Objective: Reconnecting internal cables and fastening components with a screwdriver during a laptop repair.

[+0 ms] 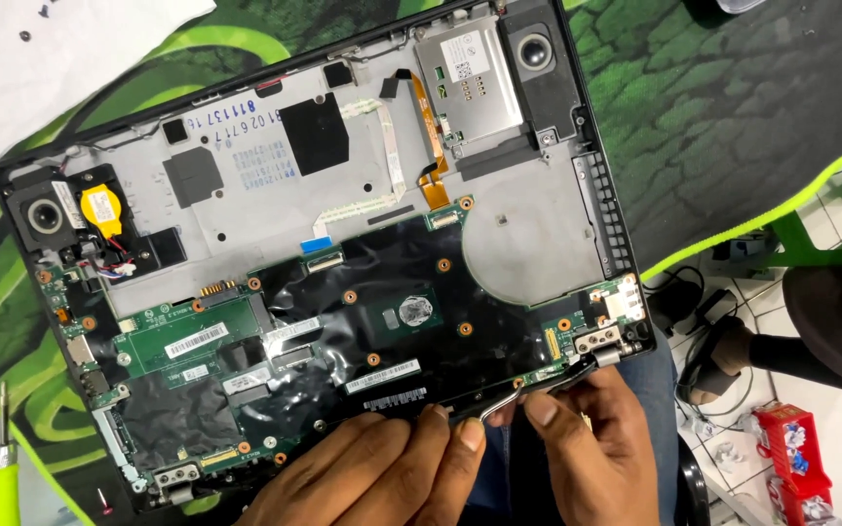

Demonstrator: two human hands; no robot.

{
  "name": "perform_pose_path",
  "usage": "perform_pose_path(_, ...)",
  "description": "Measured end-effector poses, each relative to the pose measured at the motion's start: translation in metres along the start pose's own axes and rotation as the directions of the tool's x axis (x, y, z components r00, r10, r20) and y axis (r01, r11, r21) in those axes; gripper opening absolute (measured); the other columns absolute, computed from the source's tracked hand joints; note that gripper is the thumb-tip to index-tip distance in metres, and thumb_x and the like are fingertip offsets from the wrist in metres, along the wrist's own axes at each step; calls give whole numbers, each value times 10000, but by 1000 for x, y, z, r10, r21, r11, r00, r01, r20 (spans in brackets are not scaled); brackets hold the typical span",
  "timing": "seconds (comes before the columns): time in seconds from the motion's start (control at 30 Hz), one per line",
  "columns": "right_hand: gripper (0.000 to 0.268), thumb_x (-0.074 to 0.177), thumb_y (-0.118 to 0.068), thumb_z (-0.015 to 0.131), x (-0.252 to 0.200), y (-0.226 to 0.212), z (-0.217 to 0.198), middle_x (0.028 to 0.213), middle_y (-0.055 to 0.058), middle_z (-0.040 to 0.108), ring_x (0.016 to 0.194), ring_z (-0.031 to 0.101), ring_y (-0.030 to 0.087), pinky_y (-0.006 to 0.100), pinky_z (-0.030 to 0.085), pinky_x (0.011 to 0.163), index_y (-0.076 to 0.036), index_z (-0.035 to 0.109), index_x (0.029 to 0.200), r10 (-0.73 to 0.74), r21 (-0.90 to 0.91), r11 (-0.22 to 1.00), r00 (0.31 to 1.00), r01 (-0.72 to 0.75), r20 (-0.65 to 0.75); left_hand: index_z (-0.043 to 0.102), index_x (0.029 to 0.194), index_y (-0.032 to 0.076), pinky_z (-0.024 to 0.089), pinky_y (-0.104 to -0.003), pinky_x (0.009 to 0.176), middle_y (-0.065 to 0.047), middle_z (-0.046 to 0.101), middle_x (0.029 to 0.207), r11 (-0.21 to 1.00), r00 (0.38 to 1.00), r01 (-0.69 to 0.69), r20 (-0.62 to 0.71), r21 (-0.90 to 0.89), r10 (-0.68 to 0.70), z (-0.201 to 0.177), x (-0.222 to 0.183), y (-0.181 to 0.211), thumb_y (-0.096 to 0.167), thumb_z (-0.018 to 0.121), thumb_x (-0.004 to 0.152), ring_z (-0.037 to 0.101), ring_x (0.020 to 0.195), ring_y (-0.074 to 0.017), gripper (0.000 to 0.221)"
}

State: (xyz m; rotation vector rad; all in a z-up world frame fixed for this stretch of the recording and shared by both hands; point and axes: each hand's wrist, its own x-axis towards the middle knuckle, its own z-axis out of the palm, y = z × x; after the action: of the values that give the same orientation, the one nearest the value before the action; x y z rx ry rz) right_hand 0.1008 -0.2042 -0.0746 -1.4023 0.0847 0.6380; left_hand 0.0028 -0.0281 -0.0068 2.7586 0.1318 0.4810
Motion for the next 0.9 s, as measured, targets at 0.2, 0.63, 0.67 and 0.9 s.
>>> perform_pose_path(0.2, 283, 969, -65, 720, -3, 1, 4, 875, 248, 774, 783, 769, 378, 444, 610, 864, 116, 737, 1187, 15, 109, 994, 999, -9, -51, 731, 1319, 110, 679, -363, 852, -51, 807, 1169, 991, 988, -125, 83, -43, 128, -4, -4, -11, 170, 739, 1150, 746, 931, -164, 180)
perform_pose_path(0.63, 230, 890, 57, 733, 5, 28, -17, 741, 215, 703, 720, 710, 329, 453, 577, 733, -38, 548, 793, 19, 82, 997, 970, 1, -243, 739, 1251, 94, 654, -346, 793, -55, 812, 1149, 988, 994, -111, 0, -104, 112, -10, 2, -11, 150, 777, 1166, 730, 880, -163, 109)
perform_pose_path(0.67, 301, 876, 66, 733, 5, 25, -15, 686, 165, 584, 651, 625, 297, 455, 508, 664, -69, 488, 767, 65, 128, 991, 964, -33, -258, 742, 1307, 120, 665, -372, 819, -47, 812, 1191, 991, 998, -49, 20, -127, 52, -13, 0, -9, 172, 753, 1162, 748, 900, -176, 154)
perform_pose_path(0.9, 316, 873, 29, 727, 6, 18, -17, 664, 221, 547, 654, 605, 358, 511, 487, 605, -64, 443, 773, 168, 170, 978, 945, -124, -279, 755, 1281, 159, 676, -316, 786, -14, 842, 1153, 995, 988, -87, -130, -50, 80, -6, -2, -21, 234, 746, 1170, 767, 878, -128, 135)
